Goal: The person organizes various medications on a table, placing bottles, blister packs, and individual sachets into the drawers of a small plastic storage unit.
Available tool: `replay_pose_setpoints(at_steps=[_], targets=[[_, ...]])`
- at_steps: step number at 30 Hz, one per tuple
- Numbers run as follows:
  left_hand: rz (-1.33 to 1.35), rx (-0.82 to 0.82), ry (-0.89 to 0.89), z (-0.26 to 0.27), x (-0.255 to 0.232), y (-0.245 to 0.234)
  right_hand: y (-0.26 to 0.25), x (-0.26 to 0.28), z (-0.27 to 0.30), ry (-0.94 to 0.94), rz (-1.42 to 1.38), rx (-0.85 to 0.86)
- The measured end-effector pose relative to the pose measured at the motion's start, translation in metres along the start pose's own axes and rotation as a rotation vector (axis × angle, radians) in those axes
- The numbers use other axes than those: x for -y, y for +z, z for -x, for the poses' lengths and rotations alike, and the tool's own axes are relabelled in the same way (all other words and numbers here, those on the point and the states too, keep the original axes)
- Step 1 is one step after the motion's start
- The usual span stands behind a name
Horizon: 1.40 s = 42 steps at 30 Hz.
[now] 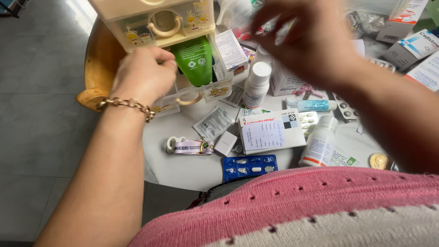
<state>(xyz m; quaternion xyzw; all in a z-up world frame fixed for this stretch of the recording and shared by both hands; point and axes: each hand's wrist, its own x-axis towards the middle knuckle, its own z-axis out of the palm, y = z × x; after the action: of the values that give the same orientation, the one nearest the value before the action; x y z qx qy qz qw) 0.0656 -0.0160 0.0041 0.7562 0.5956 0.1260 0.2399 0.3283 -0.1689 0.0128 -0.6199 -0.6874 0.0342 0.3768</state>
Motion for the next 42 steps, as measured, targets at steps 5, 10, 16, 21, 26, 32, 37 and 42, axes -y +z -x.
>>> replay_pose_setpoints(at_steps=[5,10,16,21,26,32,37,42], targets=[[0.023,-0.279,0.347,0.003,0.034,-0.019,0.078,0.081,-0.05,-0.406,-0.024,0.193],[-0.058,-0.293,0.416,0.007,0.056,-0.012,0.125,0.066,-0.067,-0.255,0.039,0.418],[-0.032,-0.281,0.428,0.007,0.055,0.005,0.131,0.054,-0.063,-0.206,0.13,0.646],[0.059,-0.34,0.554,0.016,0.042,0.013,0.106,0.062,-0.03,-0.527,-0.059,0.196],[0.138,-0.192,0.696,0.026,0.021,0.017,0.066,0.054,0.023,-0.064,-0.198,-0.078],[0.098,-0.002,0.51,0.017,0.009,0.03,0.027,-0.008,0.085,0.177,-0.31,-0.335],[0.041,-0.013,0.489,0.005,0.016,0.043,0.002,-0.108,0.097,0.423,-0.119,-0.501],[0.044,-0.034,0.48,0.005,0.018,0.044,0.001,-0.191,0.091,0.663,0.118,-0.398]])
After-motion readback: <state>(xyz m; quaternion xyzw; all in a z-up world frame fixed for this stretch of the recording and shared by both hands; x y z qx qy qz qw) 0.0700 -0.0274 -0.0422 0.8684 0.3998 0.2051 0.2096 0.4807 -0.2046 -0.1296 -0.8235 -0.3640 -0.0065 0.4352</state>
